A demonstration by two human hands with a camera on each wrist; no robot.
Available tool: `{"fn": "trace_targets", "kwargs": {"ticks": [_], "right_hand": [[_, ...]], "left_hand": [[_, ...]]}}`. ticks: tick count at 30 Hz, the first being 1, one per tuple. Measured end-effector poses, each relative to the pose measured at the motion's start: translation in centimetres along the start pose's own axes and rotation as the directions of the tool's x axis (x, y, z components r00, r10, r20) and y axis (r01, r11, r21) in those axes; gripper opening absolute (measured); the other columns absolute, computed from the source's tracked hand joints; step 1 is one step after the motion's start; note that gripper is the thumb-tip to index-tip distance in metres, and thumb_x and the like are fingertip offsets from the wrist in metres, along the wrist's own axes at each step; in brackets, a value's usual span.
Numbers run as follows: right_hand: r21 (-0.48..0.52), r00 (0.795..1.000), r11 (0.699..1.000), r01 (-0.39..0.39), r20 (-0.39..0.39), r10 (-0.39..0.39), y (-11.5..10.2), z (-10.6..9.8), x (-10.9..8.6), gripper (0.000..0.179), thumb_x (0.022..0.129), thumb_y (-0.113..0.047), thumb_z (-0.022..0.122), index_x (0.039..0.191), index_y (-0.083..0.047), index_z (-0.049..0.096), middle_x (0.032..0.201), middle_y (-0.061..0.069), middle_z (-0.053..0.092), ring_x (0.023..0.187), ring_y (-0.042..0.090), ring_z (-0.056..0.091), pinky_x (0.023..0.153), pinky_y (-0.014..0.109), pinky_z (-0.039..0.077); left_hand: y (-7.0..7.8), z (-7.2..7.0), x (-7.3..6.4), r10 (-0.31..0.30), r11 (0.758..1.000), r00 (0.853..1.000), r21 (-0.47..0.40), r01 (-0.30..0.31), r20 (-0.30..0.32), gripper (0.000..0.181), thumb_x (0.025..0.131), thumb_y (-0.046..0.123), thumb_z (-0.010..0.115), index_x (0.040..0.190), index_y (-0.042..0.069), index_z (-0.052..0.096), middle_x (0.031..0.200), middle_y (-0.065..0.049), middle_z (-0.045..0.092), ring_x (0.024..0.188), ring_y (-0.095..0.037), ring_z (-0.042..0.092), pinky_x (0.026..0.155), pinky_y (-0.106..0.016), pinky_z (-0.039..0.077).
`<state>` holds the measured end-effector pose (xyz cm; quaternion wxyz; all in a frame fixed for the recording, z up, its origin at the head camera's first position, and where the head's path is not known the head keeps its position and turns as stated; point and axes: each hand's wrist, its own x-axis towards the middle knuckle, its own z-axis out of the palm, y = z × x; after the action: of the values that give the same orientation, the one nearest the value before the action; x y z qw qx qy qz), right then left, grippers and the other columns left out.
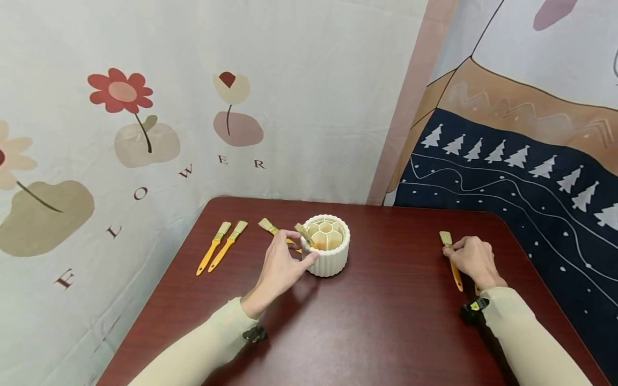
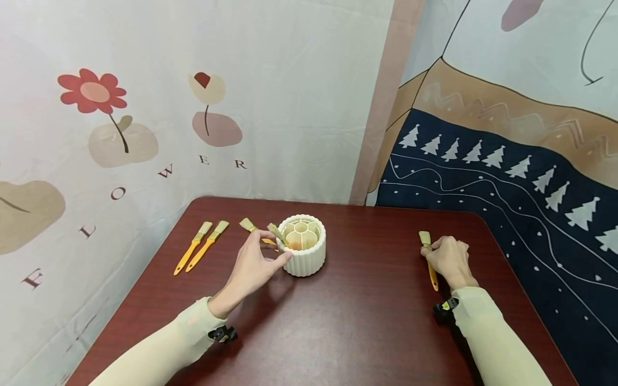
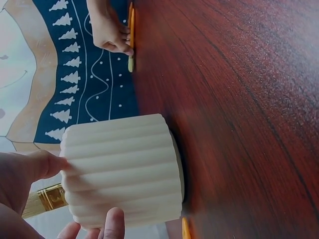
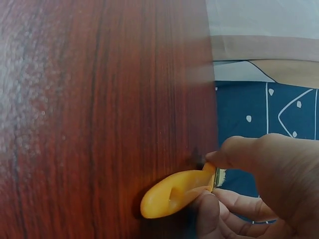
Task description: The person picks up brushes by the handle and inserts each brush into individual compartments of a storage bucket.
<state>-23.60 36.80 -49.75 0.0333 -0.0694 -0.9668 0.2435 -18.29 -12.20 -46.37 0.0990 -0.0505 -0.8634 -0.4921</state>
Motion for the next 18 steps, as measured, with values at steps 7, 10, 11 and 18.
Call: {"fn": "trace_targets", "kwargs": {"ticks": [7, 10, 11, 18], "right_hand": [[0.022, 1.000, 1.000, 0.001, -0.014, -0.001, 0.02, -0.20, -0.11, 0.042, 0.106, -0.028, 0.083, 0.116, 0.012, 0.081, 0.112, 0.031, 0.082, 0.096, 0.046, 0.071, 0.067, 0.039, 0.057], [0.024, 1.000, 1.000, 0.001, -0.029, 0.000, 0.00, -0.15, -0.14, 0.042, 0.105, -0.028, 0.084, 0.117, 0.012, 0.081, 0.113, 0.031, 0.082, 0.094, 0.043, 0.071, 0.067, 0.038, 0.056], [0.026, 0.999, 1.000, 0.000, -0.035, 0.001, -0.01, -0.12, -0.17, 0.042, 0.105, -0.028, 0.084, 0.117, 0.012, 0.081, 0.112, 0.031, 0.083, 0.093, 0.042, 0.072, 0.066, 0.037, 0.056], [0.053, 0.997, 0.999, 0.007, -0.076, -0.003, -0.01, 0.15, -0.27, 0.044, 0.105, -0.029, 0.083, 0.118, 0.013, 0.081, 0.114, 0.033, 0.083, 0.084, 0.037, 0.075, 0.062, 0.033, 0.056]], "left_hand": [[-0.04, 0.07, 0.09, 0.004, 1.000, 1.000, 0.010, -0.004, 0.002, 0.061, 0.094, 0.024, 0.098, 0.136, -0.003, 0.061, 0.130, -0.028, 0.070, 0.106, -0.047, 0.082, 0.098, -0.056, 0.070], [-0.05, 0.06, 0.11, 0.005, 1.000, 1.000, 0.014, -0.005, 0.004, 0.062, 0.094, 0.024, 0.098, 0.136, -0.003, 0.061, 0.129, -0.028, 0.071, 0.105, -0.046, 0.083, 0.097, -0.053, 0.071], [-0.05, 0.06, 0.11, 0.005, 1.000, 1.000, 0.015, -0.005, 0.004, 0.062, 0.094, 0.024, 0.098, 0.136, -0.003, 0.061, 0.129, -0.028, 0.071, 0.105, -0.046, 0.083, 0.097, -0.053, 0.071], [0.03, 0.10, 0.13, 0.001, 1.000, 1.000, 0.009, -0.001, 0.008, 0.062, 0.095, 0.024, 0.098, 0.137, -0.003, 0.061, 0.129, -0.027, 0.071, 0.106, -0.046, 0.083, 0.097, -0.053, 0.071]]}}
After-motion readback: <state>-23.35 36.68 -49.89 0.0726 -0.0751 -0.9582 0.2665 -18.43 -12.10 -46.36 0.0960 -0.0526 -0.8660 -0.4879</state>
